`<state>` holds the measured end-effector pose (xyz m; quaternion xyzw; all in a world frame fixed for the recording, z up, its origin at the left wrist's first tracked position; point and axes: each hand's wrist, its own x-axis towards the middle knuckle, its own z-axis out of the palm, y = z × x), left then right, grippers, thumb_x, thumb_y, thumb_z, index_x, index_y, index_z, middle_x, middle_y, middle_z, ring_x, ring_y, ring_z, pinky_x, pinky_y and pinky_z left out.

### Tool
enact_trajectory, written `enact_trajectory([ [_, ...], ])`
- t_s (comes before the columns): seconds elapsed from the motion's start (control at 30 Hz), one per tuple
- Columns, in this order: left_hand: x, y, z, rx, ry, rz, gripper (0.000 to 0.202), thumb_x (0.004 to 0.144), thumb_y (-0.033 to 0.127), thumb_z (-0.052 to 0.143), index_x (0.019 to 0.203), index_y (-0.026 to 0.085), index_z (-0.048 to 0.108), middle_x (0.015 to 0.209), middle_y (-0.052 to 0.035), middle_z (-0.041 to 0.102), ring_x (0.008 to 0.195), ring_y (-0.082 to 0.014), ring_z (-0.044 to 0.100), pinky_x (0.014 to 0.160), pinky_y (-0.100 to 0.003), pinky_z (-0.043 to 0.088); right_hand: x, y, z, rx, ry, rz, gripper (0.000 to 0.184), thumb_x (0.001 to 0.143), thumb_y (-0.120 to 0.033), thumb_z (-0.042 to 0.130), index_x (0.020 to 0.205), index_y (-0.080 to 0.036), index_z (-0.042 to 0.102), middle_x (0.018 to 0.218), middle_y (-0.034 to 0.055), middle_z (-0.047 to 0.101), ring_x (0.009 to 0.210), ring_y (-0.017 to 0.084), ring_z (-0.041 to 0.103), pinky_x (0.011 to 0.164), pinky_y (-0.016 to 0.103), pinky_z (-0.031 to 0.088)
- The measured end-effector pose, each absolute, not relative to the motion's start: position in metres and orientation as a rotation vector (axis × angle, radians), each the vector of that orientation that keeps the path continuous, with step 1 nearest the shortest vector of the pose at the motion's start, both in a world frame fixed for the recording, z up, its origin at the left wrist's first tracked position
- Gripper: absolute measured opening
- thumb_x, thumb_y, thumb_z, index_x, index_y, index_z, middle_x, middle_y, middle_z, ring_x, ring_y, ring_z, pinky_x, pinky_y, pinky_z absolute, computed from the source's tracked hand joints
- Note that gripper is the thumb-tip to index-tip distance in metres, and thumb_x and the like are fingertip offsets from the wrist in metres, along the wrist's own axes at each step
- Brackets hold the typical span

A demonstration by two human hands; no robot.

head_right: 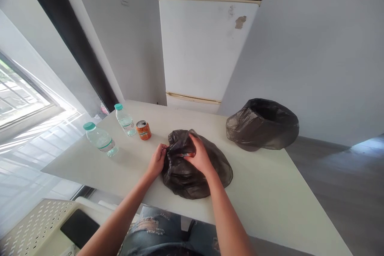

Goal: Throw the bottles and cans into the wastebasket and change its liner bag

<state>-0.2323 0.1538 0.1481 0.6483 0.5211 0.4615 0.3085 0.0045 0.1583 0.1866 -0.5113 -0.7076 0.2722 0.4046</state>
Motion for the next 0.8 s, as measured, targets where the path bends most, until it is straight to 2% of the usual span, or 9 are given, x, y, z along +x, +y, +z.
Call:
enact_trajectory([
  [0.17, -0.233, 0.154, 0.147, 1.659, 1.432, 1.272, 0.026, 0.107, 0.046, 0.036, 0.098, 0.024, 0.046, 0.082, -0.0004, 0.054, 0.075, -0.0176, 0.05, 0.074, -0.031, 0.045, 0.004, 0.151, 0.196, -1.255, -1.664, 0.809, 0.081, 0.081, -0.032, 0.08, 0.156, -0.025, 0.05, 0.155, 0.0094, 0.057, 0.141, 0.029, 0.055, 0.123, 0.048, 0.041],
  [0.27, -0.234, 0.153, 0.148, 1.636, 1.457, 1.288, 0.028, 0.106, 0.049, 0.036, 0.098, 0.025, 0.045, 0.082, 0.0, 0.052, 0.075, -0.0177, 0.05, 0.075, -0.031, 0.045, 0.008, 0.145, 0.208, -1.237, -1.663, 0.797, 0.079, 0.08, -0.033, 0.08, 0.154, -0.026, 0.053, 0.155, 0.0079, 0.057, 0.144, 0.029, 0.053, 0.126, 0.048, 0.038],
  [0.33, -0.235, 0.153, 0.147, 1.621, 1.477, 1.298, 0.027, 0.106, 0.048, 0.035, 0.097, 0.025, 0.045, 0.083, -0.0003, 0.053, 0.076, -0.0179, 0.051, 0.076, -0.031, 0.046, 0.013, 0.136, 0.218, -1.206, -1.646, 0.828, 0.07, 0.083, -0.033, 0.079, 0.149, -0.028, 0.058, 0.154, 0.0062, 0.058, 0.142, 0.028, 0.054, 0.126, 0.047, 0.038],
  [0.4, -0.236, 0.153, 0.147, 1.615, 1.49, 1.298, 0.025, 0.106, 0.046, 0.035, 0.097, 0.025, 0.045, 0.084, -0.0006, 0.053, 0.077, -0.0181, 0.051, 0.076, -0.032, 0.046, 0.021, 0.124, 0.227, -1.15, -1.585, 0.938, 0.063, 0.085, -0.034, 0.077, 0.146, -0.029, 0.061, 0.152, 0.0067, 0.059, 0.137, 0.029, 0.059, 0.12, 0.047, 0.045],
  [0.5, -0.237, 0.155, 0.143, 1.615, 1.503, 1.286, 0.022, 0.105, 0.043, 0.036, 0.099, 0.025, 0.046, 0.084, -0.0007, 0.054, 0.076, -0.0182, 0.051, 0.075, -0.032, 0.046, 0.034, 0.104, 0.236, -1.076, -1.423, 1.135, 0.063, 0.083, -0.038, 0.081, 0.143, -0.027, 0.062, 0.148, 0.0102, 0.062, 0.128, 0.032, 0.065, 0.105, 0.046, 0.057],
  [0.6, -0.236, 0.158, 0.141, 1.628, 1.5, 1.254, 0.019, 0.105, 0.039, 0.036, 0.102, 0.024, 0.048, 0.084, -0.0018, 0.058, 0.077, -0.0189, 0.055, 0.077, -0.034, 0.048, 0.047, 0.087, 0.242, -1.062, -1.248, 1.242, 0.06, 0.078, -0.043, 0.087, 0.133, -0.025, 0.067, 0.138, 0.012, 0.068, 0.121, 0.035, 0.067, 0.096, 0.045, 0.06],
  [0.67, -0.234, 0.156, 0.144, 1.649, 1.464, 1.226, 0.019, 0.105, 0.035, 0.037, 0.11, 0.023, 0.052, 0.094, -0.0048, 0.066, 0.086, -0.0206, 0.062, 0.084, -0.037, 0.051, 0.052, 0.08, 0.245, -1.061, -1.162, 1.267, 0.057, 0.076, -0.045, 0.089, 0.126, -0.024, 0.07, 0.13, 0.012, 0.071, 0.116, 0.035, 0.069, 0.092, 0.045, 0.06],
  [0.73, -0.232, 0.146, 0.155, 1.731, 1.448, 1.248, 0.025, 0.105, 0.032, 0.041, 0.124, 0.023, 0.054, 0.116, -0.0097, 0.07, 0.107, -0.0238, 0.065, 0.097, -0.042, 0.052, 0.052, 0.076, 0.248, -1.063, -1.114, 1.258, 0.057, 0.074, -0.047, 0.091, 0.122, -0.024, 0.071, 0.123, 0.011, 0.073, 0.11, 0.033, 0.07, 0.088, 0.043, 0.06],
  [0.8, -0.23, 0.126, 0.175, 1.87, 1.51, 1.38, 0.034, 0.105, 0.026, 0.043, 0.137, 0.023, 0.053, 0.137, -0.013, 0.064, 0.13, -0.0271, 0.057, 0.113, -0.05, 0.045, 0.048, 0.073, 0.251, -1.076, -1.091, 1.239, 0.058, 0.074, -0.047, 0.093, 0.122, -0.024, 0.071, 0.12, 0.0099, 0.073, 0.108, 0.032, 0.07, 0.087, 0.042, 0.061],
])
